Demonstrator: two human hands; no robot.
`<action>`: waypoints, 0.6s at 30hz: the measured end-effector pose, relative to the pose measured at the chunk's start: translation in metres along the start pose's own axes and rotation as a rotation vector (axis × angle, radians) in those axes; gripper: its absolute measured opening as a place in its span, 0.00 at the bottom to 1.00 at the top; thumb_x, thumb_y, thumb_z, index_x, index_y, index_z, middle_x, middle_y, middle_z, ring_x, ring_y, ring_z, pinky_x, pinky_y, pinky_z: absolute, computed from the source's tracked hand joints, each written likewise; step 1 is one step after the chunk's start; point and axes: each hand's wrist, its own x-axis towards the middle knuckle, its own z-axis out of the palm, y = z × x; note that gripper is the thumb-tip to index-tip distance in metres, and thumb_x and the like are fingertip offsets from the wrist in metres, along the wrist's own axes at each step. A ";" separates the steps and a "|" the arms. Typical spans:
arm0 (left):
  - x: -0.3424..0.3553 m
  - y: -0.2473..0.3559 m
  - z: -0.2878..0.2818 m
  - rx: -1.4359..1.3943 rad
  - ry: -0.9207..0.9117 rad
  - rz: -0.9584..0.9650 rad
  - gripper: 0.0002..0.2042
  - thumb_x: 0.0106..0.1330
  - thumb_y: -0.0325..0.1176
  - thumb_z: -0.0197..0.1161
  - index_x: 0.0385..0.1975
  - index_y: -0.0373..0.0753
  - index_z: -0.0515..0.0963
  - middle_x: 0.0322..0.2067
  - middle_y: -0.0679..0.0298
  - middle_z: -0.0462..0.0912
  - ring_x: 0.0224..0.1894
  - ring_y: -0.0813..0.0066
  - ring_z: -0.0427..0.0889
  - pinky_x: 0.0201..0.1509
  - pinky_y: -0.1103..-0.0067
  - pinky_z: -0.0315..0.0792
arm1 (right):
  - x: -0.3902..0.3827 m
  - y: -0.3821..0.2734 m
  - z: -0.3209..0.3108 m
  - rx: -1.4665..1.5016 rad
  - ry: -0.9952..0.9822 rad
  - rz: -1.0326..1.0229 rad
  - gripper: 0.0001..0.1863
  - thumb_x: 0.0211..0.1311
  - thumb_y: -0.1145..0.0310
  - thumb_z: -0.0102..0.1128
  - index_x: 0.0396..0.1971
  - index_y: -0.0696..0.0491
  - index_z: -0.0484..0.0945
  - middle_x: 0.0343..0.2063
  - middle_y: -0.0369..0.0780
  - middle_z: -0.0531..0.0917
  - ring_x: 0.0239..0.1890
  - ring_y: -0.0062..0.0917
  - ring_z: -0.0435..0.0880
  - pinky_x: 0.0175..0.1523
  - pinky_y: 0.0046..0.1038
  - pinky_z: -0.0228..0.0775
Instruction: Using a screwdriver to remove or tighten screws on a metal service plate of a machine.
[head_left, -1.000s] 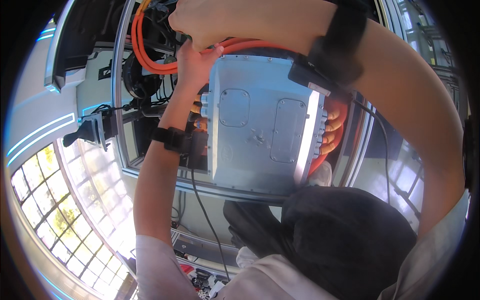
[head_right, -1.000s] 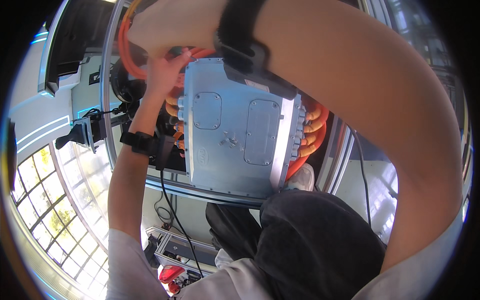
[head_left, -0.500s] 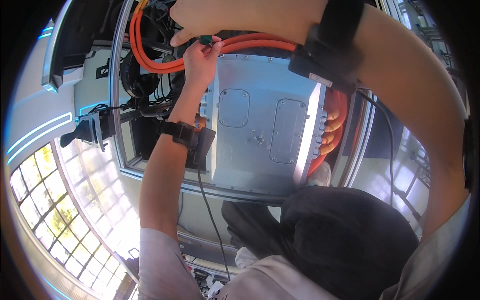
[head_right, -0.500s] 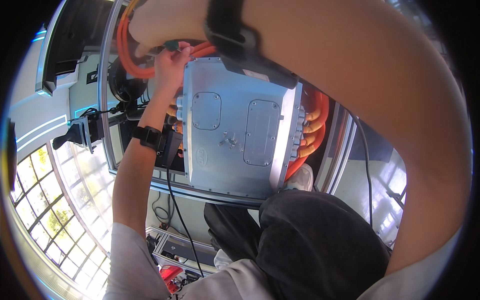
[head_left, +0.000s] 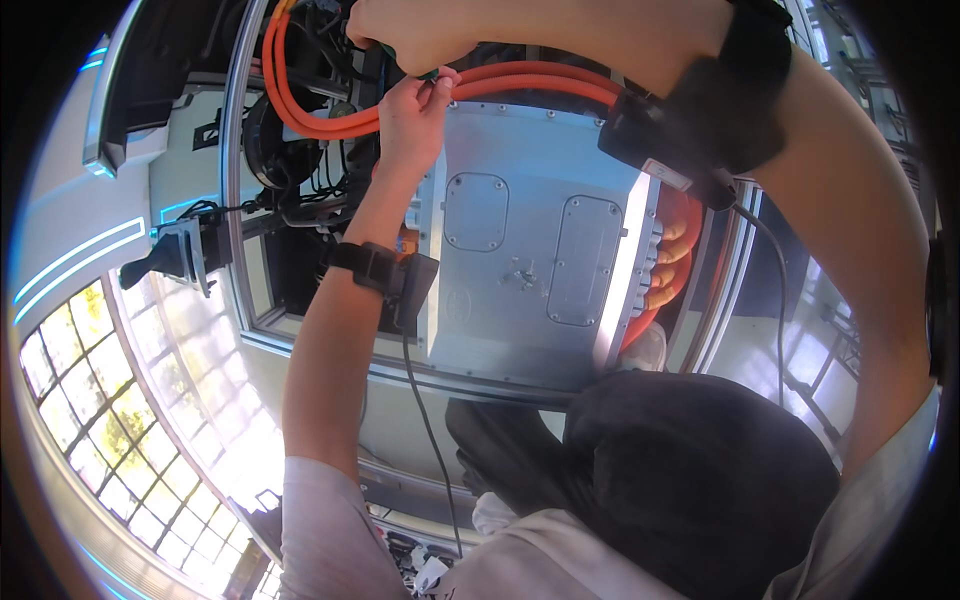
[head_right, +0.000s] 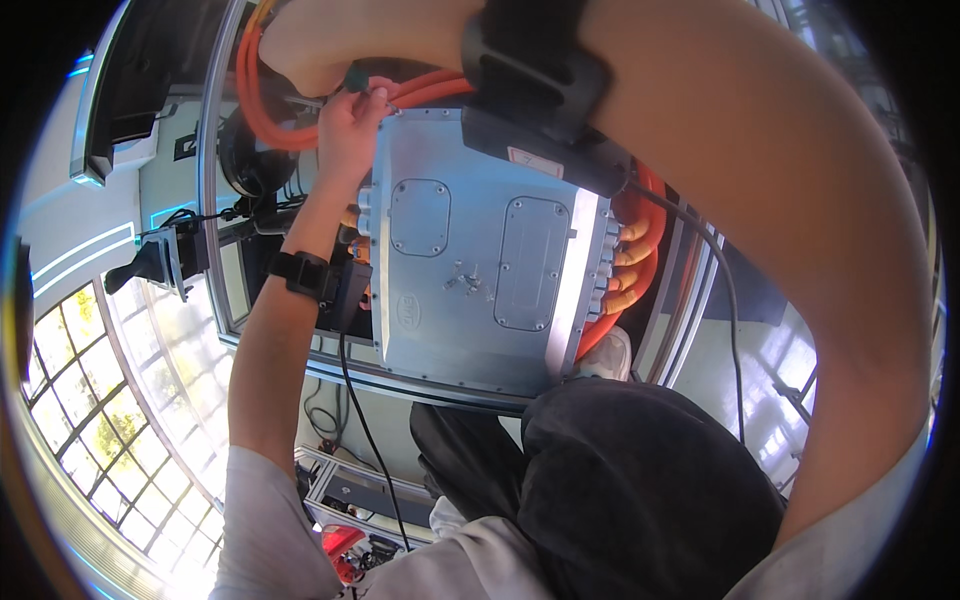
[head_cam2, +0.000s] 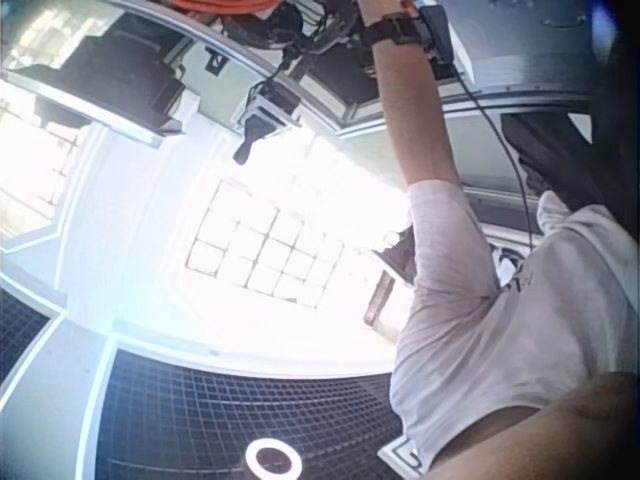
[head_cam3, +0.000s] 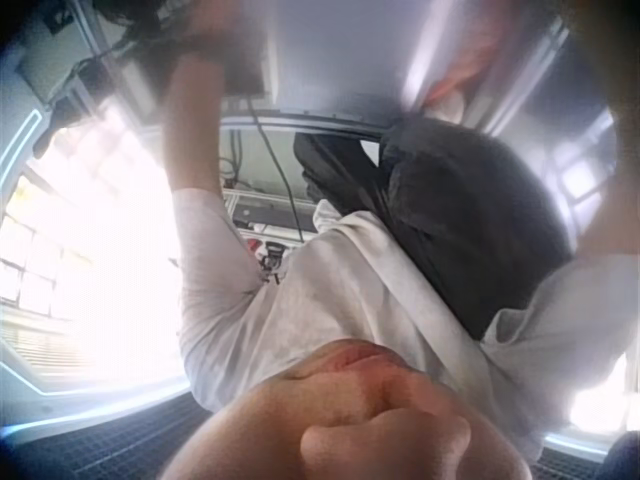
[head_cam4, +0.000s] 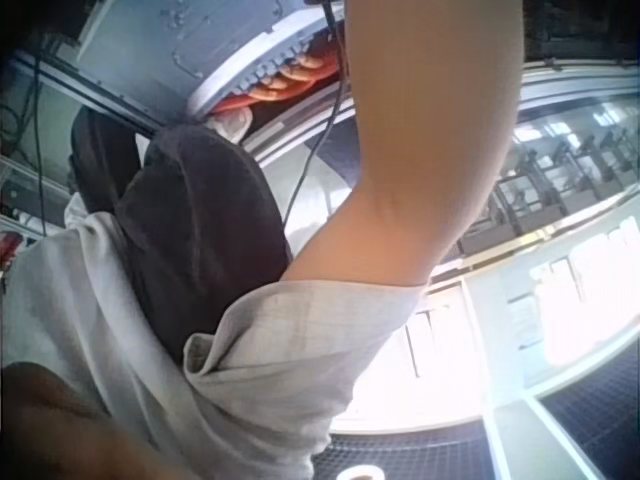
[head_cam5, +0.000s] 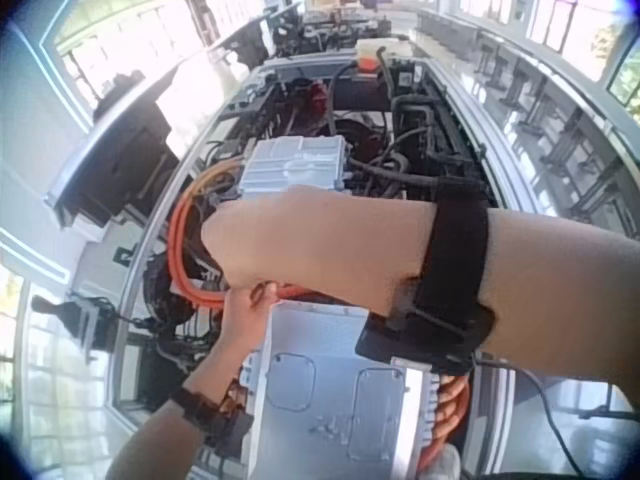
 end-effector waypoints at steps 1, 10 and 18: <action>0.000 0.000 0.001 -0.008 0.005 -0.004 0.08 0.67 0.27 0.53 0.38 0.29 0.75 0.36 0.59 0.81 0.40 0.74 0.81 0.45 0.80 0.75 | 0.000 -0.001 0.000 -0.001 -0.001 0.003 0.13 0.55 0.64 0.56 0.30 0.61 0.75 0.27 0.47 0.80 0.28 0.37 0.79 0.33 0.34 0.70; 0.001 0.000 -0.001 -0.024 0.042 0.035 0.06 0.67 0.27 0.54 0.36 0.31 0.75 0.32 0.60 0.83 0.37 0.78 0.82 0.44 0.83 0.72 | 0.006 0.000 -0.001 0.012 0.008 0.013 0.13 0.55 0.65 0.56 0.29 0.61 0.75 0.27 0.47 0.80 0.28 0.38 0.79 0.33 0.34 0.70; -0.007 0.016 0.002 0.139 0.065 0.045 0.06 0.65 0.28 0.55 0.34 0.32 0.75 0.30 0.61 0.83 0.36 0.78 0.82 0.43 0.82 0.72 | 0.004 -0.004 -0.004 0.012 0.014 0.028 0.12 0.55 0.66 0.55 0.29 0.62 0.75 0.27 0.47 0.79 0.28 0.38 0.79 0.33 0.34 0.70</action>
